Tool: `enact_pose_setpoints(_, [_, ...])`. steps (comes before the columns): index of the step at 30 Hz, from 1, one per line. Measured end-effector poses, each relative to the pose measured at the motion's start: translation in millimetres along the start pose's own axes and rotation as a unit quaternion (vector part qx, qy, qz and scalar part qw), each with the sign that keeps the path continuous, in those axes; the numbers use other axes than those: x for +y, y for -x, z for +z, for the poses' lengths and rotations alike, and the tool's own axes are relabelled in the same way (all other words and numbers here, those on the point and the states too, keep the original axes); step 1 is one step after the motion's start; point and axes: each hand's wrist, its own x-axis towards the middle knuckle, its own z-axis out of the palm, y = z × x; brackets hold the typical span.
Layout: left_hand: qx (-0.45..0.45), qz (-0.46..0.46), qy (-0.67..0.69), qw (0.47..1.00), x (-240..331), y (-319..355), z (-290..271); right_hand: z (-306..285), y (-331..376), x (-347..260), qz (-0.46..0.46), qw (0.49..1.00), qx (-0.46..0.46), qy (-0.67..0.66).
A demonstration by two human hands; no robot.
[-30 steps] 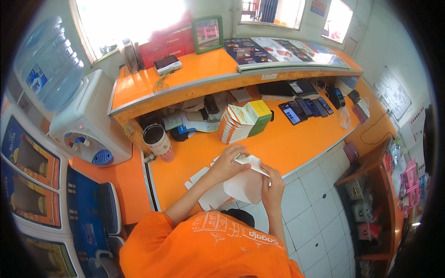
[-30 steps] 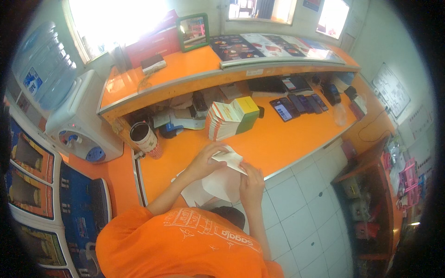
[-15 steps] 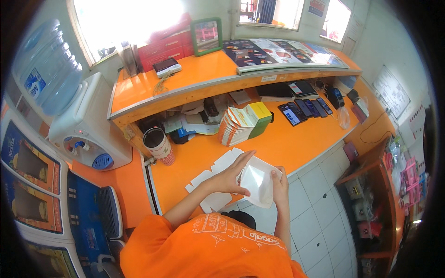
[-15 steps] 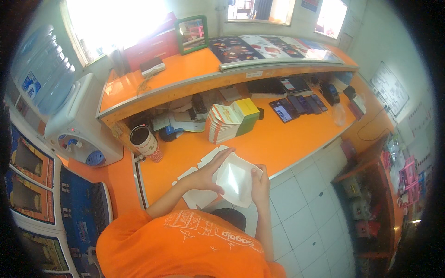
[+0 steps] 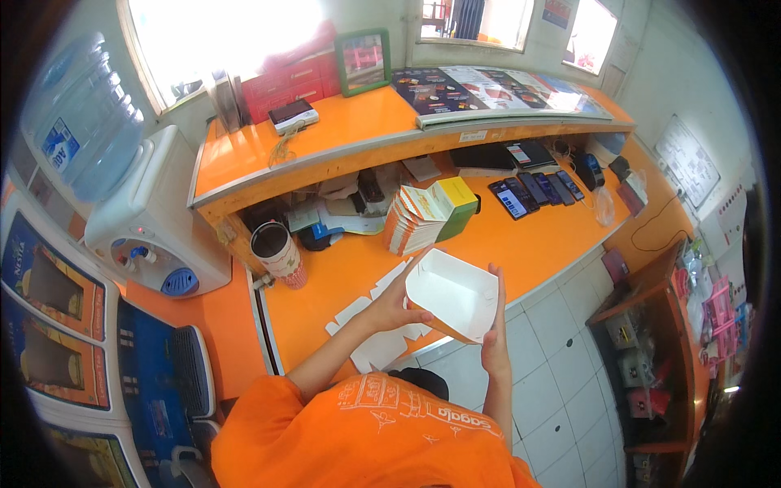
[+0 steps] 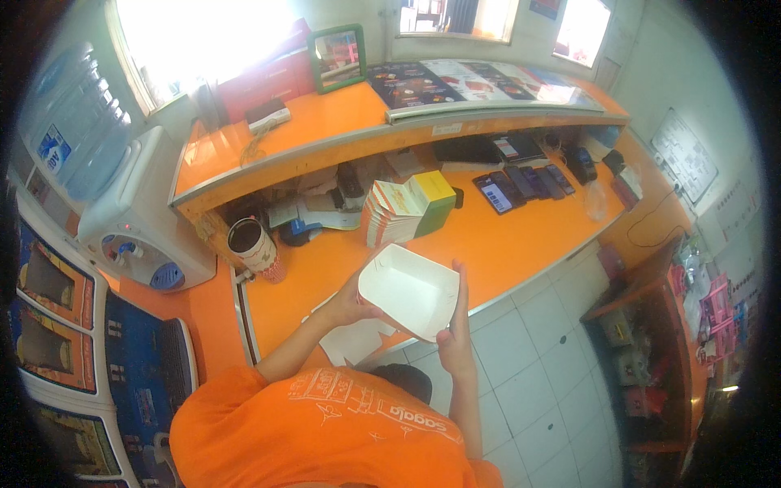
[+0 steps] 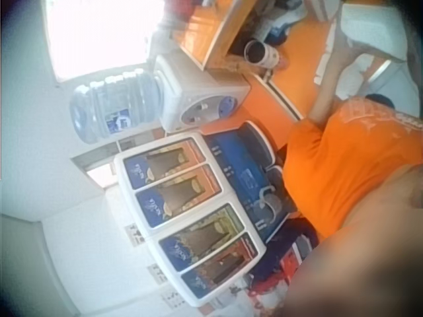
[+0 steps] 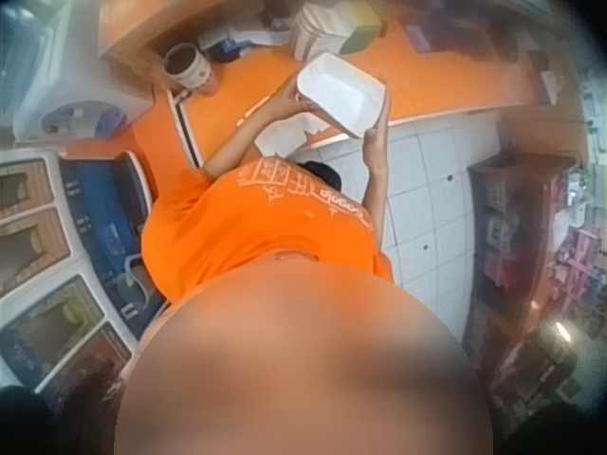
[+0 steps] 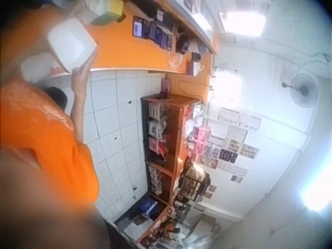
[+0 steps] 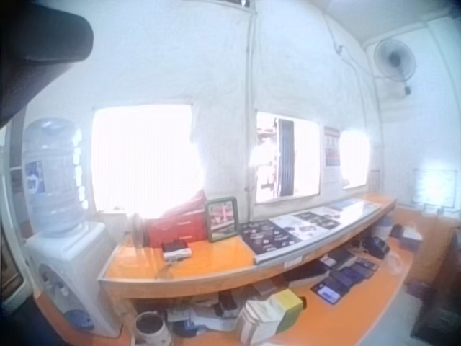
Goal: The person assembles small cardboard boxes by folding and taping the flaps. They handle multiple flat-packed boxes, fold them into shape, and secure the edges with tape. The finished boxes are stacked on the counter.
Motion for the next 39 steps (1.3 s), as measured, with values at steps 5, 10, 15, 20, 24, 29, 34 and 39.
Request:
enact_pose_setpoints(5, [-0.002,-0.005,0.013,1.000,-2,1,9,10,-3,-7,-0.090,0.994,-0.029,0.047])
enact_pose_setpoints(10, [-0.043,0.042,-0.033,0.998,6,-1,7,27,3,-18,-0.074,0.991,-0.004,0.110])
enact_pose_setpoints(15, [-0.036,0.019,-0.209,0.977,15,9,11,26,1,-16,-0.090,0.974,-0.004,0.206])
enact_pose_setpoints(20, [-0.016,0.065,-0.350,0.934,10,6,18,27,0,-8,-0.119,0.914,0.005,0.387])
enact_pose_setpoints(24, [-0.009,0.115,-0.396,0.911,13,1,12,26,3,-11,-0.030,0.963,-0.004,0.266])
enact_pose_setpoints(29, [-0.018,0.192,-0.382,0.904,21,1,-3,-1,0,-15,0.195,0.971,0.005,-0.138])
enact_pose_setpoints(34, [0.018,0.220,-0.087,0.971,0,-5,-10,-13,8,-7,0.176,0.982,-0.033,-0.054])
enact_pose_setpoints(39, [0.228,-0.129,0.240,0.935,-16,-17,-30,-20,17,11,0.194,0.969,-0.152,-0.020])
